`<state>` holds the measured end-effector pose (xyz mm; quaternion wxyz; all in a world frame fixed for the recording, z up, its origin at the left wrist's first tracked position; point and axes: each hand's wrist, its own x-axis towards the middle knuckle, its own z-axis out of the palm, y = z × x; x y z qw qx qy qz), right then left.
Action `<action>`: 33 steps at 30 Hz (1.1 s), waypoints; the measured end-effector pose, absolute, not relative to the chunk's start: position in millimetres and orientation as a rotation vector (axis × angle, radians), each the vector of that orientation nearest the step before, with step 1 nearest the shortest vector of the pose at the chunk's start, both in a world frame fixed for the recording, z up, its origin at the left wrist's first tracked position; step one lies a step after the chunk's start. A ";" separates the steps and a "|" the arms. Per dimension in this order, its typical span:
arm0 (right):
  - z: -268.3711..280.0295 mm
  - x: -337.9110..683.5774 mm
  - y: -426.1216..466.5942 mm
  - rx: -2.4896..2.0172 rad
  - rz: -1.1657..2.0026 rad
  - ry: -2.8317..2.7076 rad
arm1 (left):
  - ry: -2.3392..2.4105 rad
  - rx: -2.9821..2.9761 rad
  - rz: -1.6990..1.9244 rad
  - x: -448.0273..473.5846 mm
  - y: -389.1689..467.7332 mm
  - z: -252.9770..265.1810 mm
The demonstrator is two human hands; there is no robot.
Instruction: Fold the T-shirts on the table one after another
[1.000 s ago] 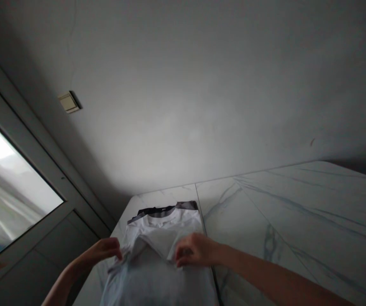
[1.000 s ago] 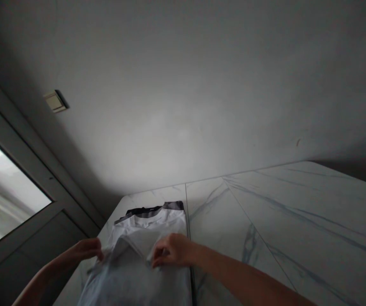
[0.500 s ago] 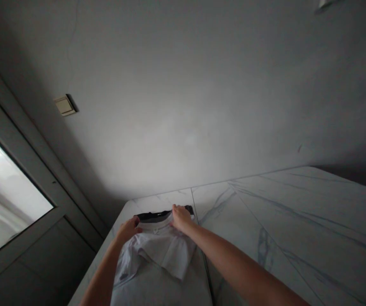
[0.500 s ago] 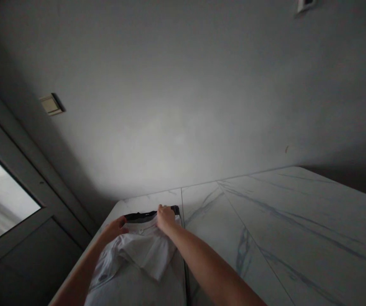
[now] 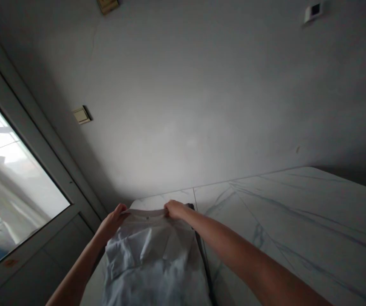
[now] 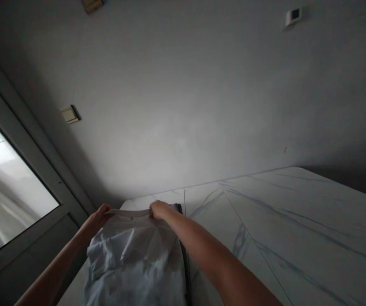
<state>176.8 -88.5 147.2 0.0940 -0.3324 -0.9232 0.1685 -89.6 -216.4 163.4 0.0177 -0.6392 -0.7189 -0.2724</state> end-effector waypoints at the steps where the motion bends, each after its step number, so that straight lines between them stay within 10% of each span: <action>1: 164.1 176.5 -90.4 -0.906 0.509 -2.747 | -2.216 -1.966 -0.881 -89.6 -223.7 180.6; 14: 383.6 244.8 -112.2 -0.411 0.218 -2.140 | -1.918 -1.632 -0.994 8.8 -313.1 449.0; 33: 516.8 358.4 -134.8 -0.818 0.008 -1.841 | -1.790 -1.677 -0.833 93.5 -234.7 582.2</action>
